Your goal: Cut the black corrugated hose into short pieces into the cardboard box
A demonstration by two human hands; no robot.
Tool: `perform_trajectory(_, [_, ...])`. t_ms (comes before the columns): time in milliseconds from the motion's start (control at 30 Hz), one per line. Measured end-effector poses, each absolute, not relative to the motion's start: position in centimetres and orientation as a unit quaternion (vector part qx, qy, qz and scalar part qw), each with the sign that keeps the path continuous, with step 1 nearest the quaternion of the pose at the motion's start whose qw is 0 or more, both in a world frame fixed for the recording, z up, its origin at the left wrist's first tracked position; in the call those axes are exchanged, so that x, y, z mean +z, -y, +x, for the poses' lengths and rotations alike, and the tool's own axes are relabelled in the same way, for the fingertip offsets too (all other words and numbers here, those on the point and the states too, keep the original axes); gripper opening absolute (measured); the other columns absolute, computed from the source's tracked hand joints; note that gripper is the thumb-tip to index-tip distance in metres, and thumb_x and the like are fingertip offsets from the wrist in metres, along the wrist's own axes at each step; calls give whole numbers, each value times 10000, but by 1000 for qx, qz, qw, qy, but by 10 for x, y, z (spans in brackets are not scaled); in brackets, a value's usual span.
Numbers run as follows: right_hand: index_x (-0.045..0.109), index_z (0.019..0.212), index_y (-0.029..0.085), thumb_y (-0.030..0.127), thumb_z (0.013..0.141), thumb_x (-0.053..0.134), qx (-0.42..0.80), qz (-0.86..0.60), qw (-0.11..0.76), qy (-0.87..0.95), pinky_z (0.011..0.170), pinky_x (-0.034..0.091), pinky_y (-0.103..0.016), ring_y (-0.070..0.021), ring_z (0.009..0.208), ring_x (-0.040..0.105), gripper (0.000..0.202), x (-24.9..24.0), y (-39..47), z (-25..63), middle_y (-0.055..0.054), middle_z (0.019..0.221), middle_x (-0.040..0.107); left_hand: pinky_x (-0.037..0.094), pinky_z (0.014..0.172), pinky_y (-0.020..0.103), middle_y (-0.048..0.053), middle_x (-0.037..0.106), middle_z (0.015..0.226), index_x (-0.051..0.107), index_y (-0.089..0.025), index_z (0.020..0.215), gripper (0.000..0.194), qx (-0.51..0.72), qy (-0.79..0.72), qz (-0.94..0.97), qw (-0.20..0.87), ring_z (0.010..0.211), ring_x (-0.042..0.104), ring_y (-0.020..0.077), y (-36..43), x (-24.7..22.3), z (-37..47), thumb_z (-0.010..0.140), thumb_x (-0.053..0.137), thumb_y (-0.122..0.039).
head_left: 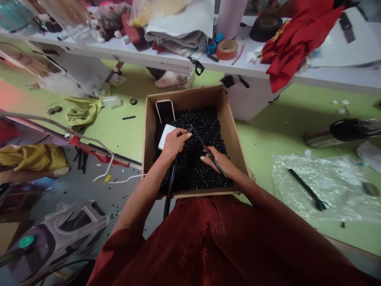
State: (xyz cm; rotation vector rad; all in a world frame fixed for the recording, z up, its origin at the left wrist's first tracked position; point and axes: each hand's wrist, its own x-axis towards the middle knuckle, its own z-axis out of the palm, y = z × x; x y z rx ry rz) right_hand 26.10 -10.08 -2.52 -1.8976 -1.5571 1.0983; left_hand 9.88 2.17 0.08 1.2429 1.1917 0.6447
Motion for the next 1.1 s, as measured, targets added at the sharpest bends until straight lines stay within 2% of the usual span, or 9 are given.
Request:
perform_trajectory(67, [481, 1171, 214, 533, 854, 515, 400, -687, 224, 564, 748, 444, -305, -225, 873, 631, 451, -25, 101, 261, -68, 966, 663, 264, 422, 208, -76, 386, 467, 600, -179, 808, 178, 269, -532, 585, 550, 406, 350, 63, -23, -1, 99, 724, 680, -314])
perform_trajectory(167, [476, 1180, 211, 547, 850, 516, 409, -688, 214, 561, 750, 446, -310, -234, 887, 631, 473, -25, 100, 262, -75, 973, 664, 350, 536, 224, -37, 538, 601, 625, -171, 777, 147, 266, -524, 654, 477, 553, 468, 92, -24, -2, 99, 725, 678, -298])
perform_trajectory(300, [480, 1171, 209, 537, 851, 517, 411, -689, 208, 560, 745, 449, -317, -237, 871, 630, 459, -25, 99, 261, -76, 962, 663, 390, 675, 242, -14, 627, 744, 634, -167, 754, 117, 258, -510, 696, 434, 718, 530, 127, -25, -2, 99, 727, 674, -274])
perform_trajectory(733, [480, 1170, 195, 526, 870, 496, 432, -675, 196, 565, 828, 449, -366, -279, 992, 613, 447, -23, 96, 259, -124, 1092, 649, 398, 700, 256, -5, 641, 787, 638, -168, 785, 129, 238, -498, 694, 462, 759, 553, 143, -24, -9, 101, 748, 650, -290])
perform_trajectory(967, [462, 1188, 176, 514, 880, 485, 432, -670, 177, 577, 841, 454, -361, -259, 965, 619, 458, -21, 96, 258, -114, 1060, 646, 411, 735, 253, -5, 666, 797, 650, -161, 782, 130, 218, -496, 715, 441, 777, 573, 143, -22, -6, 103, 747, 654, -286])
perform_trajectory(1100, [495, 1113, 187, 482, 908, 438, 426, -678, 183, 571, 768, 466, -321, -224, 872, 631, 364, -18, 97, 258, -97, 1020, 649, 413, 714, 248, -15, 662, 773, 654, -161, 787, 143, 198, -508, 715, 437, 735, 566, 133, -20, -4, 104, 749, 650, -299])
